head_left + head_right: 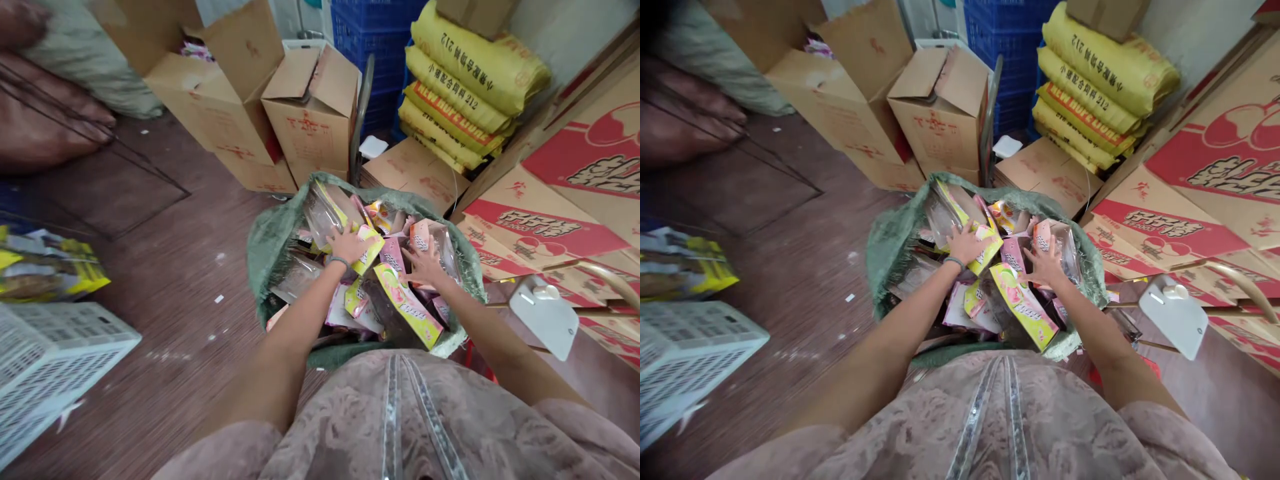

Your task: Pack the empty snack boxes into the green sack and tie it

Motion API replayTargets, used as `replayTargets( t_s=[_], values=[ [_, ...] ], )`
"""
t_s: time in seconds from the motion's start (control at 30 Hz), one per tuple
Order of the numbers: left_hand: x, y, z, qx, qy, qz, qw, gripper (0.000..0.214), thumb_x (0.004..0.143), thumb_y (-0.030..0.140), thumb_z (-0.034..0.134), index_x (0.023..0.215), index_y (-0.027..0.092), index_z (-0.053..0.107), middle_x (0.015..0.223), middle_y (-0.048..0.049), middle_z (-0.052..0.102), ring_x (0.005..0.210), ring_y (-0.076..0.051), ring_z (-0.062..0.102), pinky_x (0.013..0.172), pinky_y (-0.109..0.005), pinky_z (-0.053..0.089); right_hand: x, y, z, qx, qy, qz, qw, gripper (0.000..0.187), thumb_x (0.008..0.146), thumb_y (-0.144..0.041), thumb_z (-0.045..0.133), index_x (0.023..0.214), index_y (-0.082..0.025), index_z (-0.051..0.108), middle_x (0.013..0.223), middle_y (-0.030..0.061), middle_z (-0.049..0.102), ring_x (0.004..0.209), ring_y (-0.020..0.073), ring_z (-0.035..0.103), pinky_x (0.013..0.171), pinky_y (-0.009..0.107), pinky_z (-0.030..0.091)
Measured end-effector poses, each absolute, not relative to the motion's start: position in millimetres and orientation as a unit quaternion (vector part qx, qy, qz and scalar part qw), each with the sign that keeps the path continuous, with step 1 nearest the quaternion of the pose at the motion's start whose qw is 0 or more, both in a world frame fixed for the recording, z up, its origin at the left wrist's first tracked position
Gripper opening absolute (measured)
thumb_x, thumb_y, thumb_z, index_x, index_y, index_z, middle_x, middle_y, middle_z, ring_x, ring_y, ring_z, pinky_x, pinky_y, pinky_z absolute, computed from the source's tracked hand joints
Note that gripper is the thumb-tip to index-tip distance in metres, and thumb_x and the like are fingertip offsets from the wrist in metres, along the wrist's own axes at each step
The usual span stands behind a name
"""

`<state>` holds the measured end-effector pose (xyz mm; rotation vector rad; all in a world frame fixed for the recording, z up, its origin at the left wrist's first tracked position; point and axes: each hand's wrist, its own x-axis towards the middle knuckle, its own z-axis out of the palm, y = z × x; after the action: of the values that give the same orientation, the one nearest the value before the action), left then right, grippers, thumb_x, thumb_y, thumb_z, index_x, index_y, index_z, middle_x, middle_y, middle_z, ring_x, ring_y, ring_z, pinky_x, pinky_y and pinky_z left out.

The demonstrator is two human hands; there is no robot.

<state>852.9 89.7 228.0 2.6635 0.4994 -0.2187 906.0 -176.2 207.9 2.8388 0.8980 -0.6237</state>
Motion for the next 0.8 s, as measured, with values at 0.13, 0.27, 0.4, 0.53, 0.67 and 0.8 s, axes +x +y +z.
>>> replayTargets(
  t_s=[0.13,0.27,0.4,0.53,0.67,0.8],
  values=[
    [864,62,207,0.97,0.174,-0.068,0.158,0.091,0.099,0.086,0.041,0.169,0.029,0.053,0.185,-0.0068,0.027,0.164,-0.066,0.004,0.129,-0.085,0.008,915,-190,173,0.936,0.262,-0.23,0.048,0.108,0.094,-0.088,0.059,0.18,-0.037,0.019,0.187,0.001,0.009,0.161,0.0627,-0.026,0.124,0.093,0.014],
    [868,55,169,0.977,0.162,-0.079,0.113,0.097,0.096,0.088,0.044,0.165,0.022,0.059,0.183,-0.0104,0.032,0.166,-0.063,-0.006,0.13,-0.084,0.001,912,-187,142,0.931,0.237,-0.276,0.004,0.115,0.091,-0.088,0.064,0.18,-0.037,0.012,0.188,-0.0005,0.002,0.159,0.0645,-0.028,0.123,0.095,0.009],
    [861,54,131,0.972,0.161,-0.115,0.128,0.098,0.099,0.076,0.055,0.176,0.018,0.039,0.175,-0.0158,0.046,0.171,-0.052,-0.006,0.135,-0.075,0.003,912,-170,116,0.929,0.227,-0.291,-0.025,0.115,0.09,-0.073,0.077,0.18,-0.035,0.015,0.188,-0.0007,0.002,0.158,0.0661,-0.026,0.121,0.097,0.009],
    [858,52,123,0.969,0.198,-0.072,0.125,0.097,0.098,0.064,0.061,0.176,0.012,0.037,0.173,-0.0182,0.048,0.171,-0.05,-0.006,0.135,-0.075,0.002,921,-159,104,0.936,0.222,-0.27,-0.05,0.071,0.112,-0.045,0.052,0.178,-0.042,0.025,0.187,-0.008,0.008,0.165,0.0618,-0.012,0.124,0.095,0.016],
    [860,52,144,0.964,0.215,-0.053,0.147,0.091,0.095,0.064,0.053,0.165,0.007,0.054,0.169,-0.0203,0.053,0.171,-0.051,-0.004,0.135,-0.076,0.0,925,-157,124,0.931,0.234,-0.269,-0.077,0.069,0.114,-0.044,0.048,0.179,-0.033,0.026,0.187,-0.0051,0.007,0.165,0.0619,-0.012,0.121,0.098,0.013],
    [857,61,171,0.959,0.248,-0.009,0.138,0.112,0.083,0.076,0.039,0.159,-0.004,0.057,0.165,-0.0287,0.053,0.17,-0.054,0.0,0.135,-0.074,0.003,924,-159,162,0.93,0.25,-0.239,-0.122,0.077,0.1,-0.054,0.074,0.169,-0.029,0.051,0.187,0.0013,0.014,0.169,0.0543,0.004,0.131,0.084,0.018]
  ],
)
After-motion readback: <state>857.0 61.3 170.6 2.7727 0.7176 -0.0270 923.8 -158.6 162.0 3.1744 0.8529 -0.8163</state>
